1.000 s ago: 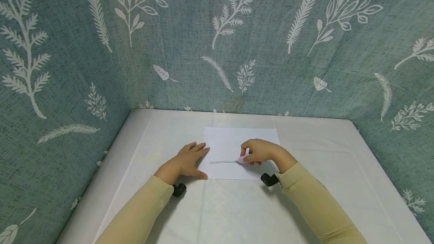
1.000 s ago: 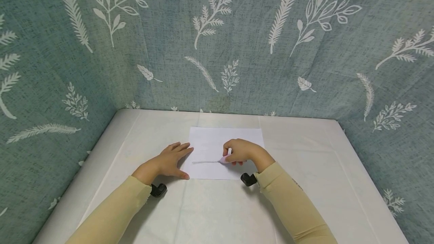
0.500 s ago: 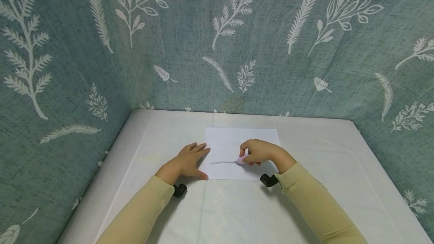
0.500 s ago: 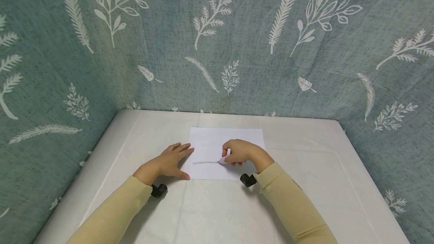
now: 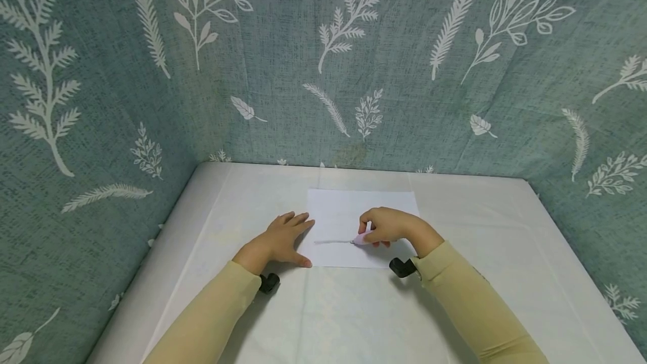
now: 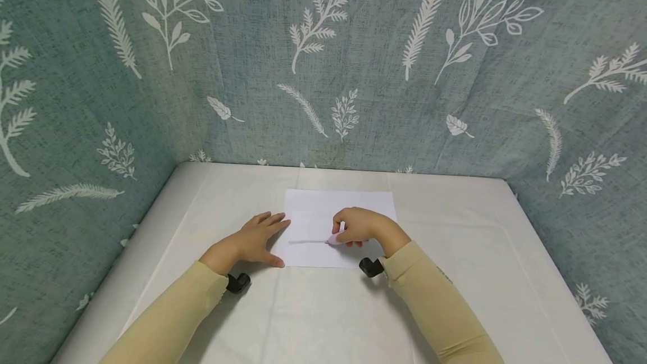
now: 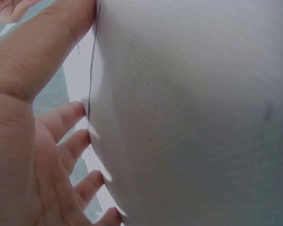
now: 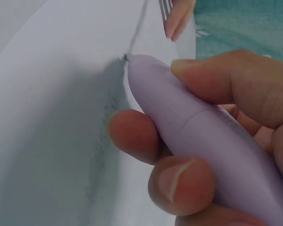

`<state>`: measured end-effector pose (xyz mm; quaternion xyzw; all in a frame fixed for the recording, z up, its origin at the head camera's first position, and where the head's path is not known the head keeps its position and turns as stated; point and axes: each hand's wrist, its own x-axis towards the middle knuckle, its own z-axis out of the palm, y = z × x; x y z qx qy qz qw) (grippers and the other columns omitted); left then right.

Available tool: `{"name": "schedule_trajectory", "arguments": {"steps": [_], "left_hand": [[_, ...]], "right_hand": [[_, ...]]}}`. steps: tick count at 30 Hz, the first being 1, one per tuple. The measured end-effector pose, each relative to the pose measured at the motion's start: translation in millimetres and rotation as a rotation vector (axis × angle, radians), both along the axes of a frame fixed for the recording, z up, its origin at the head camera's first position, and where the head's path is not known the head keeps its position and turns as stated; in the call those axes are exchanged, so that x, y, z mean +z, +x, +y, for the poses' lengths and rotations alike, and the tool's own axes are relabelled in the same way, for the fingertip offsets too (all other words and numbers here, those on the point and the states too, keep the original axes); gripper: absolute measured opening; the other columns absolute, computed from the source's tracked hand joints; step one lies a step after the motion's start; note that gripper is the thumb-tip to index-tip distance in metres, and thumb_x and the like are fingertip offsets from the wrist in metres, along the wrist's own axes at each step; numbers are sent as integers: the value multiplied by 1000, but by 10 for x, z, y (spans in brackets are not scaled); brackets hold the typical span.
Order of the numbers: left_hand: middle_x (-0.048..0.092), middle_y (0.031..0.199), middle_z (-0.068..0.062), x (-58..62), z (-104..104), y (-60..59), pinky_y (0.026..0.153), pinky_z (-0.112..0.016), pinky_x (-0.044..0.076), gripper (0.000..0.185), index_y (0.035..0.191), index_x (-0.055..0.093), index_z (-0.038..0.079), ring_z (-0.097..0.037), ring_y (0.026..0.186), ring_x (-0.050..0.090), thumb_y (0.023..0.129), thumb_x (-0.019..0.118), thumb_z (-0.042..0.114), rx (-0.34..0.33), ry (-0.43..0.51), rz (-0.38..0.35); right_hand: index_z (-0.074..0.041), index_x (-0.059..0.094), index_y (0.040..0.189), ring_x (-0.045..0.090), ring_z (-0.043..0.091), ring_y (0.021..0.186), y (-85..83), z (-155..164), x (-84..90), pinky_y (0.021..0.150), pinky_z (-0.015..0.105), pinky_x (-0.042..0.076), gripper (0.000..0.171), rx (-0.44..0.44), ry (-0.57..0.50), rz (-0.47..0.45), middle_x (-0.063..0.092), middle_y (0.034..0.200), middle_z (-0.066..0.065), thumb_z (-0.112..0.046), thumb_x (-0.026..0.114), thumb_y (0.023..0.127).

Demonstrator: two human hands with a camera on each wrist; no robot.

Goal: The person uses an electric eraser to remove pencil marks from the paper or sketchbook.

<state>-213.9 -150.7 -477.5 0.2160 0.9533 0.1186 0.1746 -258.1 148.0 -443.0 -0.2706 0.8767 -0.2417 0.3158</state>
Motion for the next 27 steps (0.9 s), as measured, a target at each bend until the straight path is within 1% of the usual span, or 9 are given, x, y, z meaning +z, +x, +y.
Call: {"name": "schedule_trajectory", "arguments": {"steps": [6,14,21,27], "left_hand": [[21,166,-6,-7,-4,2,119,-57,18,108,158,34,17,-39,151,14,72,82,61,-4,-4,1],[22,166,-5,-18,-4,-5,119,-58,18,107,158,34,18,-39,151,14,72,82,61,3,11,1],[22,166,-5,-31,-5,-8,119,-57,18,108,158,34,18,-39,151,13,72,83,61,6,7,0],[22,166,-5,-26,-4,-3,119,-58,18,107,158,34,18,-39,151,13,72,83,61,8,12,-2]], "right_hand": [[-18,66,96,58,32,51,-15,-15,-5,49,28,43,4,-4,11,6,69,70,7,-16,70,95],[-16,66,95,61,38,55,-21,-4,3,49,28,45,4,-15,7,10,67,68,5,-18,70,95],[-17,67,98,60,37,54,-28,-25,-15,48,28,43,5,-4,6,-5,69,71,8,-19,70,95],[-18,67,97,61,35,54,-29,-36,-8,48,28,43,3,-14,13,-1,69,71,7,-18,69,95]]}}
